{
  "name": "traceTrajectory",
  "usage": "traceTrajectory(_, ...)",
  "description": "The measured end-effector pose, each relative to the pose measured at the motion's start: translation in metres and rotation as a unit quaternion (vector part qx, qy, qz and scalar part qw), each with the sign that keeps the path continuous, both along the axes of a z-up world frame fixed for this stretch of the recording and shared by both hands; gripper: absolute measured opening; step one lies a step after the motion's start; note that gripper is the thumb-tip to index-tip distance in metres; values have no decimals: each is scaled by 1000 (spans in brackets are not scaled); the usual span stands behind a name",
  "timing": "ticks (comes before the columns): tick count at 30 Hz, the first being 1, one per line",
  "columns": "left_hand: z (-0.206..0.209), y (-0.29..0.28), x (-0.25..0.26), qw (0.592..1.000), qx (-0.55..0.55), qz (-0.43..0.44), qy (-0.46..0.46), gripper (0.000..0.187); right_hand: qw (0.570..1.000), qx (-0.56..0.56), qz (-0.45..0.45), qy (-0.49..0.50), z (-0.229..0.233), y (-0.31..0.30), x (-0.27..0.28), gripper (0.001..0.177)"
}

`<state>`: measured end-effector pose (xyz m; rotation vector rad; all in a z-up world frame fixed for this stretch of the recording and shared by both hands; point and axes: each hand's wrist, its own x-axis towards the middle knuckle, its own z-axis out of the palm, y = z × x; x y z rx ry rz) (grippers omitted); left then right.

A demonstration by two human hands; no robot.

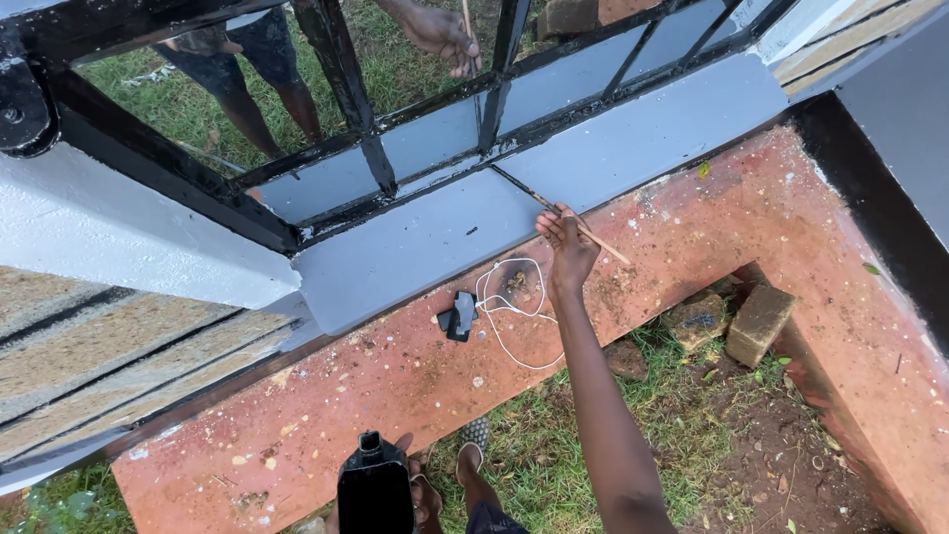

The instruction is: Painting the metal grill and ledge of a house window.

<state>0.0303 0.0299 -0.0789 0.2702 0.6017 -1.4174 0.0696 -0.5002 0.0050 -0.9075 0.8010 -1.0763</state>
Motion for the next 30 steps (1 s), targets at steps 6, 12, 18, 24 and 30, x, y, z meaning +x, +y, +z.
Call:
traceTrajectory(6,-9,1,-3,1000,-14,3,0,93,999,11,-31,-5,21,0,0,31)
traceTrajectory(12,24,-21,-12,996,-56,53,-49,96,992,105,-73,10,67,10,-26,28)
traceTrajectory(18,116,-65,-7,952,109,204,-202,67,998,30,45,-15,125,62,-123,26)
traceTrajectory(24,166,-101,-2,945,207,86,-238,74,943,-196,264,-46,165,124,-208,9)
traceTrajectory(30,177,-119,-25,969,109,76,-208,62,802,-428,381,170,207,187,-198,13)
